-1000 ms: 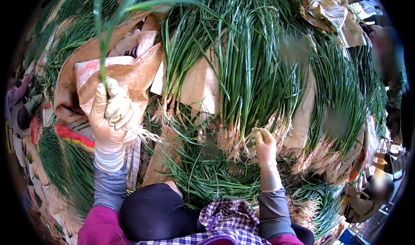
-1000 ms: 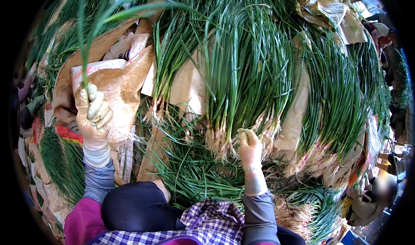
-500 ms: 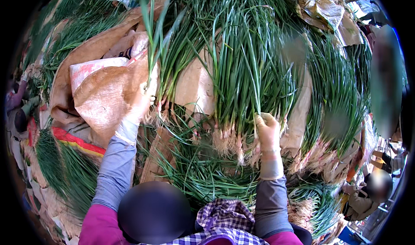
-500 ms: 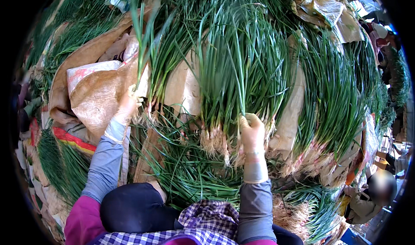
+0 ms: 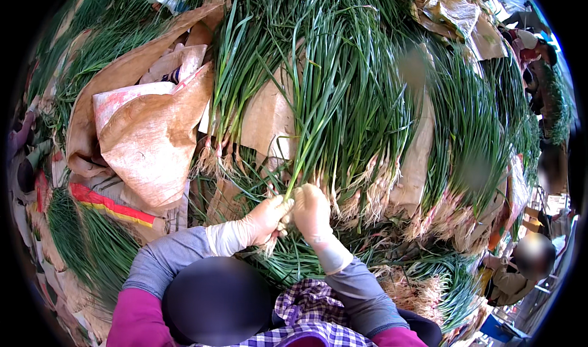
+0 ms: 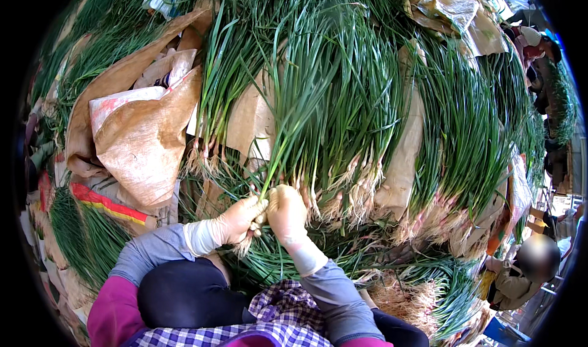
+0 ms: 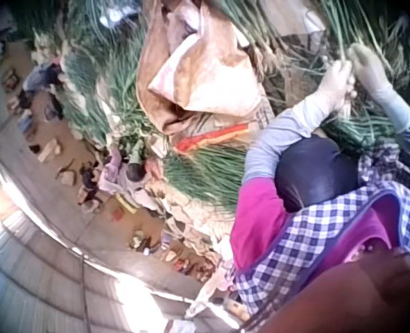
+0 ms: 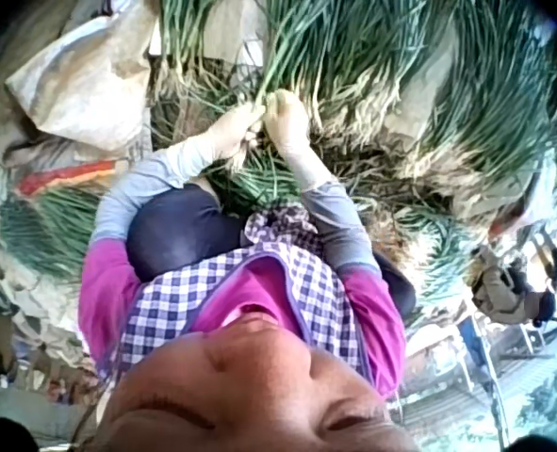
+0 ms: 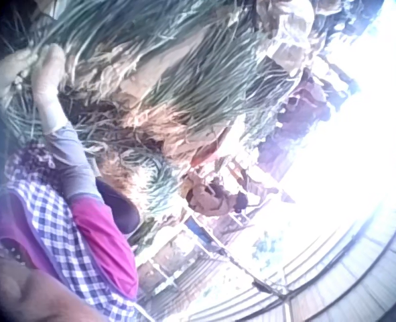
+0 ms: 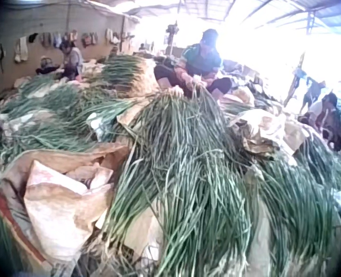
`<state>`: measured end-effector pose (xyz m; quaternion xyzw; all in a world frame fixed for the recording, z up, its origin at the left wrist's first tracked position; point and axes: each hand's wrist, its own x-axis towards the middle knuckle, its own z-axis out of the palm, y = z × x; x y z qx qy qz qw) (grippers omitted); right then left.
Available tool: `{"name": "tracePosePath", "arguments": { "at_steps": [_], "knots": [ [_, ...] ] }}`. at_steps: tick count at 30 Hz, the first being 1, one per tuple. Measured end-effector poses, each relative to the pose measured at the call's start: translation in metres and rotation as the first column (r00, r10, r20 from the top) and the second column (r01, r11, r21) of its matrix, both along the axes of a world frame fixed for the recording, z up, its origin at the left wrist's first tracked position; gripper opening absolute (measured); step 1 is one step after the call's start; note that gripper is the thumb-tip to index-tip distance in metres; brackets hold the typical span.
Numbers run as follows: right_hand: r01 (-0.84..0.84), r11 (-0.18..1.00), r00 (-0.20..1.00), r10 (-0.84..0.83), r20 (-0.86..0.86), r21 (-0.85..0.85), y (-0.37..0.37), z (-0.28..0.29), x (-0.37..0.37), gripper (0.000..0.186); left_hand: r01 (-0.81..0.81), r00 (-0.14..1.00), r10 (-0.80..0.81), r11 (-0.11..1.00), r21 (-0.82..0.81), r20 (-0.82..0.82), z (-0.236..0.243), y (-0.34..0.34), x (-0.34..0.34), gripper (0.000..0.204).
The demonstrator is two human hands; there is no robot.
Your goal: The person sorts bundles of green onions by hand while sitting on the floor, picking up individual stalks, arranging them into bunches, and placing them onto stacks.
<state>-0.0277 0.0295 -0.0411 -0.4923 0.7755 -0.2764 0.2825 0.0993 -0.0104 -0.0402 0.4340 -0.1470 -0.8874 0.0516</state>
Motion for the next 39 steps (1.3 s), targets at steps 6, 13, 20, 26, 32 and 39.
{"name": "tracePosePath", "arguments": {
  "at_steps": [6,13,20,26,32,39],
  "knots": [
    [0.358,0.884,0.782,-0.460,0.420,0.301,-0.007,0.005,-0.040,0.027,0.025,0.922,-0.039,0.999,-0.042,-0.386,0.019,-0.005,0.025,0.024],
    [-0.584,0.565,0.712,0.702,0.033,0.582,0.016,0.007,-0.045,0.025,-0.263,0.873,0.245,0.965,0.016,-0.421,-0.013,-0.042,0.040,0.053],
    [-0.020,0.945,0.884,0.170,-0.435,0.328,-0.085,-0.058,-0.020,0.021,-0.209,0.891,0.146,0.973,-0.102,-0.430,0.007,-0.034,0.028,0.056],
    [0.139,0.978,0.644,-0.208,0.736,0.155,-0.068,0.009,-0.067,0.021,-0.237,0.960,0.160,0.901,-0.362,-0.229,0.018,-0.037,0.037,0.029],
    [0.077,0.968,0.552,-0.240,0.799,0.238,-0.006,0.019,-0.033,0.017,-0.050,0.977,-0.075,0.828,-0.559,-0.198,-0.022,0.000,0.002,0.012],
    [0.129,0.927,0.310,-0.376,0.873,0.353,-0.020,-0.002,-0.027,0.030,-0.015,0.986,-0.022,0.976,-0.219,-0.164,-0.004,-0.002,0.016,0.012]
  ]
}}
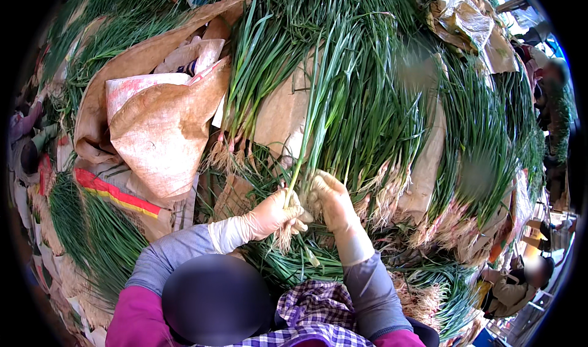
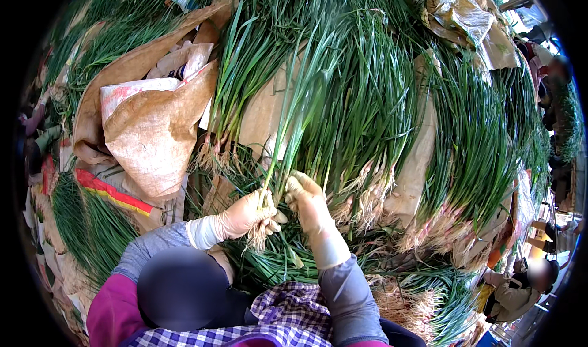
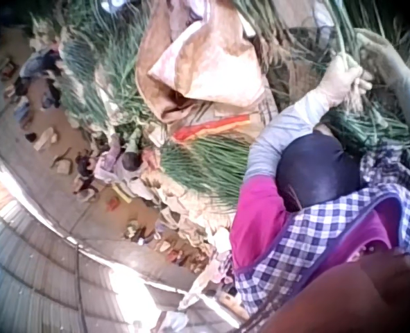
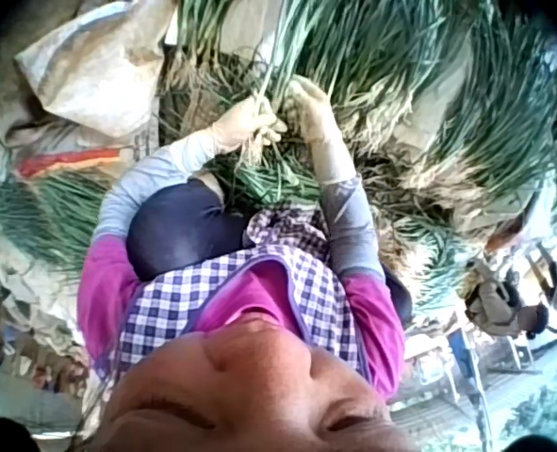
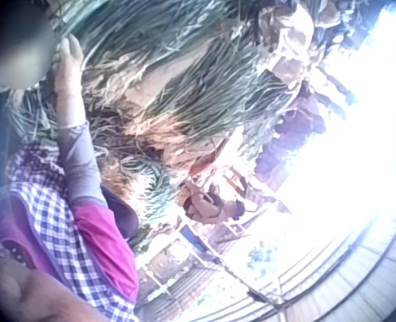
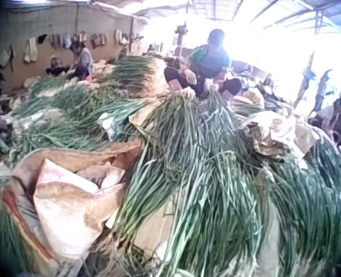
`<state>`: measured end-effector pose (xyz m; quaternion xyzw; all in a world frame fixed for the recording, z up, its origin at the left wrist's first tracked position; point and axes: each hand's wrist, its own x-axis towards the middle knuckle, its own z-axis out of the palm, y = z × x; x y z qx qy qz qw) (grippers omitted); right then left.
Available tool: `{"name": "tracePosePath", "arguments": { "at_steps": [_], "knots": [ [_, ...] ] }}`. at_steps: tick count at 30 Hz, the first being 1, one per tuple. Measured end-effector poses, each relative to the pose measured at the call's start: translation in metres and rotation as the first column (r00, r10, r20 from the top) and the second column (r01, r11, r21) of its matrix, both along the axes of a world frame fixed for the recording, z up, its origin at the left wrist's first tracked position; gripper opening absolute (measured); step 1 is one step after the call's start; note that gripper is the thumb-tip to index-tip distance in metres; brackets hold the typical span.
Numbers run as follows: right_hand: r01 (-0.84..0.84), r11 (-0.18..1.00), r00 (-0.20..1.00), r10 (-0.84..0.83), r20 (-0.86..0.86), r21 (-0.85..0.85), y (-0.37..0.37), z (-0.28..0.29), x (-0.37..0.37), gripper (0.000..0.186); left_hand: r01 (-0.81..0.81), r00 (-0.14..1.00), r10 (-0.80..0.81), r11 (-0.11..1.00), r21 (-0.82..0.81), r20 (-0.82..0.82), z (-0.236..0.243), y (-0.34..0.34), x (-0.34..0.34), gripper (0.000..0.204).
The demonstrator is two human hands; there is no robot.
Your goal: The person sorts bundles of green onions by hand while sitting on the floor, picking up individual stalks, arranging them into bunches, and placing them onto stacks.
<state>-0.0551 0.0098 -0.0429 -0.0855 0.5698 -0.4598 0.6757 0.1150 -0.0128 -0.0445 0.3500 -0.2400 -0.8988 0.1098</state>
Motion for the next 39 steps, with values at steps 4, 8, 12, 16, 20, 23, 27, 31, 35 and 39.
{"name": "tracePosePath", "arguments": {
  "at_steps": [4,8,12,16,20,23,27,31,35,39],
  "knots": [
    [-0.003,0.997,0.996,-0.004,-0.089,-0.077,-0.008,-0.004,0.004,0.011,-0.012,0.998,0.020,0.992,-0.126,0.061,0.004,0.002,0.003,0.011],
    [-0.118,0.986,0.723,0.003,-0.691,-0.119,-0.008,0.002,0.029,0.012,-0.102,0.984,0.127,0.977,-0.187,0.123,0.009,0.002,0.006,0.008],
    [0.135,0.990,0.791,-0.130,-0.597,-0.037,-0.013,-0.016,0.015,0.015,-0.202,0.977,0.202,0.979,0.003,-0.072,0.020,-0.006,0.006,0.008],
    [-0.751,0.465,0.051,0.749,-0.661,0.469,0.020,-0.012,-0.022,0.026,-0.261,0.943,0.275,0.961,0.096,-0.189,0.013,-0.008,0.025,0.010],
    [-0.719,0.684,0.637,0.720,-0.277,0.125,0.013,0.024,-0.007,0.031,-0.223,0.963,0.240,0.966,0.134,-0.126,0.006,0.001,0.024,0.019],
    [-0.014,0.975,0.935,0.092,0.344,-0.223,-0.006,0.009,0.013,0.036,-0.142,0.971,0.165,0.980,0.139,-0.173,0.007,-0.004,0.012,0.022],
    [0.244,0.965,0.875,-0.175,0.452,-0.100,-0.016,-0.001,0.050,0.016,-0.254,0.945,0.292,0.939,0.231,-0.147,0.015,-0.005,0.024,0.018],
    [0.357,0.933,0.932,-0.353,0.083,-0.041,-0.007,-0.026,0.042,0.009,-0.164,0.886,0.248,0.958,0.236,-0.391,0.031,-0.003,0.022,0.008],
    [-0.816,0.566,0.199,0.469,-0.860,0.119,0.030,-0.017,0.006,0.020,-0.311,0.886,0.305,0.950,0.041,-0.350,0.058,-0.025,0.021,0.017],
    [-0.398,0.848,-0.204,0.290,-0.935,0.350,0.011,-0.010,0.002,0.050,-0.321,0.943,0.332,0.911,0.260,0.001,0.013,-0.030,0.032,0.038]
  ]
}}
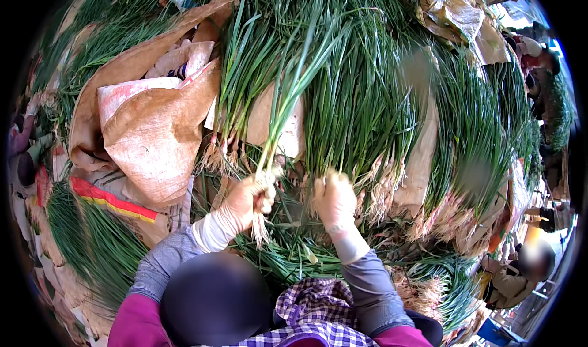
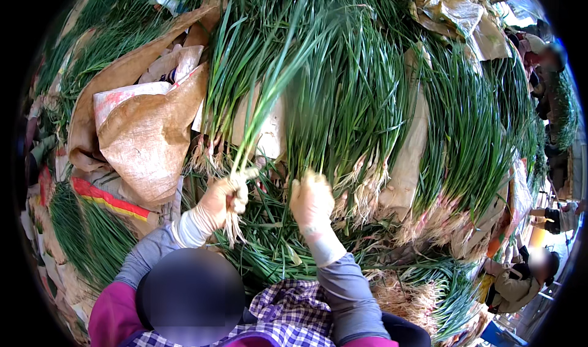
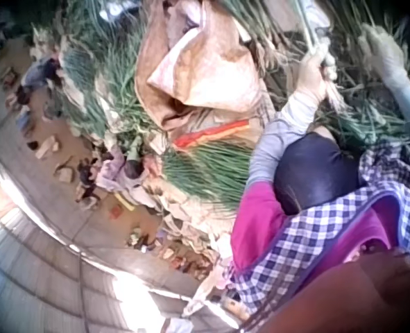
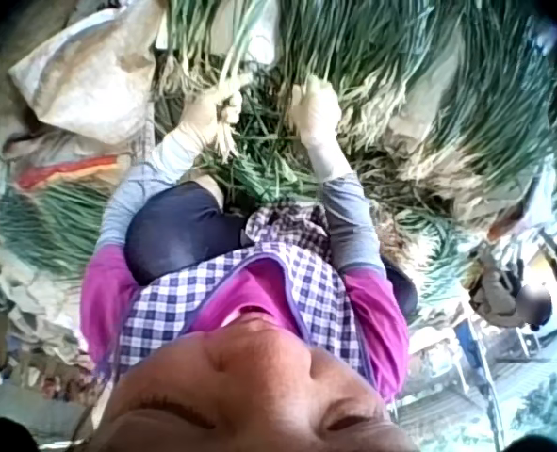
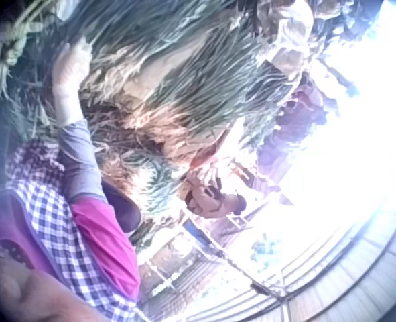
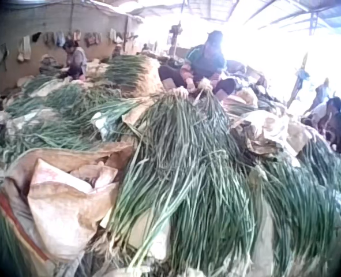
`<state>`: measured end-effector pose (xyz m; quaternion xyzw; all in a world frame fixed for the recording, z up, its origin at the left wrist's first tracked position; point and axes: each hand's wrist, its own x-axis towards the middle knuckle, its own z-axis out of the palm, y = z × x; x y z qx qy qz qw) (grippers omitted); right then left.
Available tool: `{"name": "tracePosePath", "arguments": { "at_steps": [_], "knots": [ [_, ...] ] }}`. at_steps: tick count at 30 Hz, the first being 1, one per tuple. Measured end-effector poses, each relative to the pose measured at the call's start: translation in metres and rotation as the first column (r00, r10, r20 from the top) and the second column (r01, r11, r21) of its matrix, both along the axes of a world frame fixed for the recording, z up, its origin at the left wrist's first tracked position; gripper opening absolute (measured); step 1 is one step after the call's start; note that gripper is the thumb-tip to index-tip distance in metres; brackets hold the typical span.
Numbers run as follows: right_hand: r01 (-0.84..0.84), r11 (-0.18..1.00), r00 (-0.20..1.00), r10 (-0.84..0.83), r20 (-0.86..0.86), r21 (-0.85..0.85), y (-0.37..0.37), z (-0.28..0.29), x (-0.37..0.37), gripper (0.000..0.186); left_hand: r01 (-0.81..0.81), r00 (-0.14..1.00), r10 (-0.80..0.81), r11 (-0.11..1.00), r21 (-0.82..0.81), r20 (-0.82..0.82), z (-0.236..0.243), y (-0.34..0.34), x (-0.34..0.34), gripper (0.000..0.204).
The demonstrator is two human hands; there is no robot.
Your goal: The person sorts bundles of green onions by hand while sitting on the floor, picking up individual stalks, arranging them into bunches, and placing them onto stacks.
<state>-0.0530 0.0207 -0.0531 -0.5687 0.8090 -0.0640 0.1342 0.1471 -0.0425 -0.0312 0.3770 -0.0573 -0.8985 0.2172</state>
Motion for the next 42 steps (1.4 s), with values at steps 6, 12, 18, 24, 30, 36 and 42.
{"name": "tracePosePath", "arguments": {
  "at_steps": [6,12,18,24,30,36,42],
  "knots": [
    [0.336,0.893,0.809,-0.436,0.394,0.299,-0.034,0.007,-0.042,0.062,0.090,0.923,-0.219,0.922,-0.377,-0.315,0.033,0.009,-0.013,0.029],
    [0.034,0.999,0.986,-0.034,0.164,0.003,-0.017,0.057,-0.118,0.066,0.104,0.969,-0.146,0.972,-0.209,-0.201,0.018,0.010,-0.020,0.018],
    [0.497,0.866,0.610,-0.400,0.684,0.063,0.007,0.045,-0.108,0.034,0.119,0.982,-0.142,0.977,-0.175,-0.125,0.019,0.016,-0.030,0.012],
    [0.464,0.827,-0.179,-0.264,0.948,0.318,0.019,0.049,-0.059,0.011,0.328,0.945,-0.309,0.901,-0.284,0.110,0.025,0.028,-0.041,0.009],
    [0.403,0.834,-0.023,-0.404,0.915,0.378,0.020,0.049,0.000,0.015,0.285,0.958,-0.253,0.809,-0.514,0.132,0.000,0.046,-0.055,0.019],
    [0.628,0.766,0.328,-0.419,0.847,0.135,0.019,0.004,-0.044,0.028,0.296,0.939,-0.325,0.931,-0.216,-0.113,0.009,0.033,-0.038,0.014],
    [-0.098,0.872,0.464,-0.386,0.797,0.480,0.023,0.049,-0.027,0.041,0.269,0.932,-0.257,0.963,0.012,-0.256,-0.005,0.028,-0.020,0.032]
  ]
}}
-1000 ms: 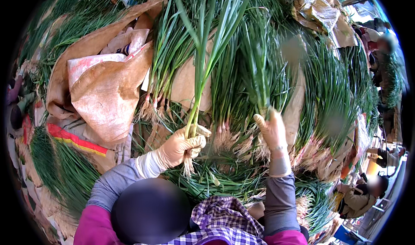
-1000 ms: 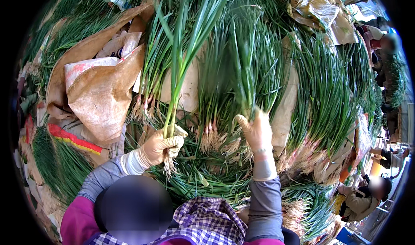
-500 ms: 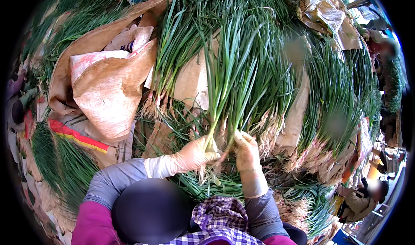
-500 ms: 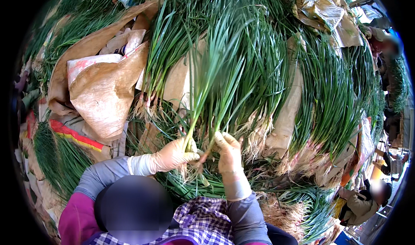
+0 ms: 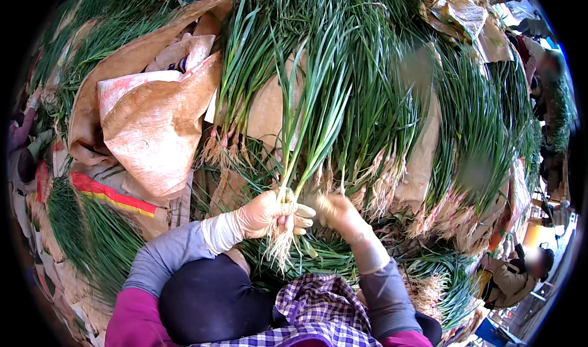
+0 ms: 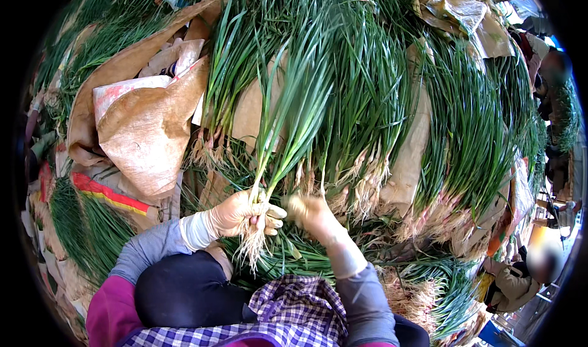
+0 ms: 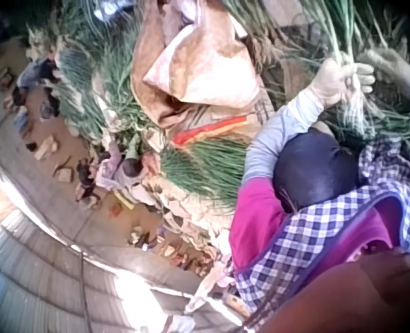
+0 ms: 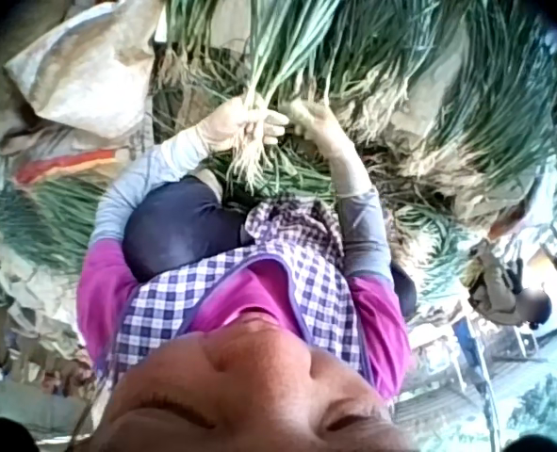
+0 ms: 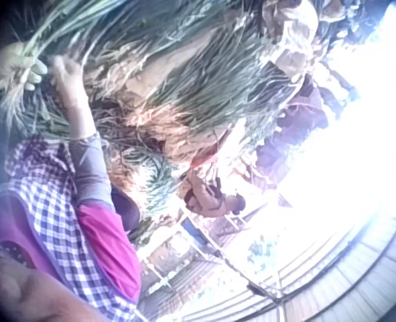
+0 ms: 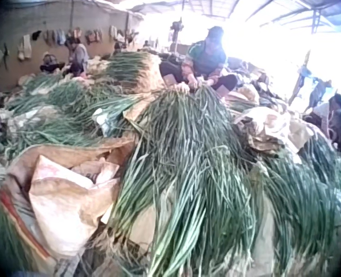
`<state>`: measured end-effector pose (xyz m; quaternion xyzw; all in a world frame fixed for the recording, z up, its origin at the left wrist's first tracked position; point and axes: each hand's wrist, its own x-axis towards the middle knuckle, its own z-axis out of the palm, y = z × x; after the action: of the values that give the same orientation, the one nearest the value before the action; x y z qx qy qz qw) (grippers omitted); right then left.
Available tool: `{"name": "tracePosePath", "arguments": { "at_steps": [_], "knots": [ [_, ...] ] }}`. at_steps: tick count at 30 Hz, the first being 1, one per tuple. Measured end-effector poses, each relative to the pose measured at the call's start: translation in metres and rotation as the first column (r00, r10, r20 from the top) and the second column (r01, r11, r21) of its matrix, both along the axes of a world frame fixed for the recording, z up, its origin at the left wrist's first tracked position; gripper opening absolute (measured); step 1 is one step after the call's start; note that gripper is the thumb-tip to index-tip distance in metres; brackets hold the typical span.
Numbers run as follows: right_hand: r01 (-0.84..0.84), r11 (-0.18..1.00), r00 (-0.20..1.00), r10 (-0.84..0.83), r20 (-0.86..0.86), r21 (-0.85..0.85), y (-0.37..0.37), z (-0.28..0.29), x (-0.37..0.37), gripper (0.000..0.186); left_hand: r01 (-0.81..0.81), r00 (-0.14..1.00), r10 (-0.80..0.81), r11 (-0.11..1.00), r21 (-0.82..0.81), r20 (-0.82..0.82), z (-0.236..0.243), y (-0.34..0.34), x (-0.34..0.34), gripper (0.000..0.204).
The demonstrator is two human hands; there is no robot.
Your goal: The person sorts bundles of green onions by hand while sitting on the floor, picking up individual stalks, arranging them into bunches, and placing them onto stacks.
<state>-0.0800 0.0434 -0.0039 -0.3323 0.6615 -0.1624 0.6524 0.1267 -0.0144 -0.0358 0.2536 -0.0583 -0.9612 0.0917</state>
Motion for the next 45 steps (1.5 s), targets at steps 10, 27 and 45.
{"name": "tracePosePath", "arguments": {
  "at_steps": [10,27,45],
  "knots": [
    [0.295,0.876,0.935,-0.347,-0.075,-0.381,-0.009,-0.056,0.016,0.026,-0.351,0.868,0.387,0.921,0.168,-0.310,0.023,-0.041,0.033,0.006],
    [0.580,0.640,0.740,-0.673,-0.004,-0.505,-0.042,0.013,-0.079,0.014,-0.430,0.896,0.393,0.882,-0.191,-0.205,0.032,-0.043,0.035,0.048],
    [-0.153,0.918,0.561,-0.224,-0.797,-0.366,-0.036,-0.030,-0.020,0.022,-0.258,0.962,0.269,0.947,-0.192,0.034,0.017,-0.015,0.008,0.024]
  ]
}}
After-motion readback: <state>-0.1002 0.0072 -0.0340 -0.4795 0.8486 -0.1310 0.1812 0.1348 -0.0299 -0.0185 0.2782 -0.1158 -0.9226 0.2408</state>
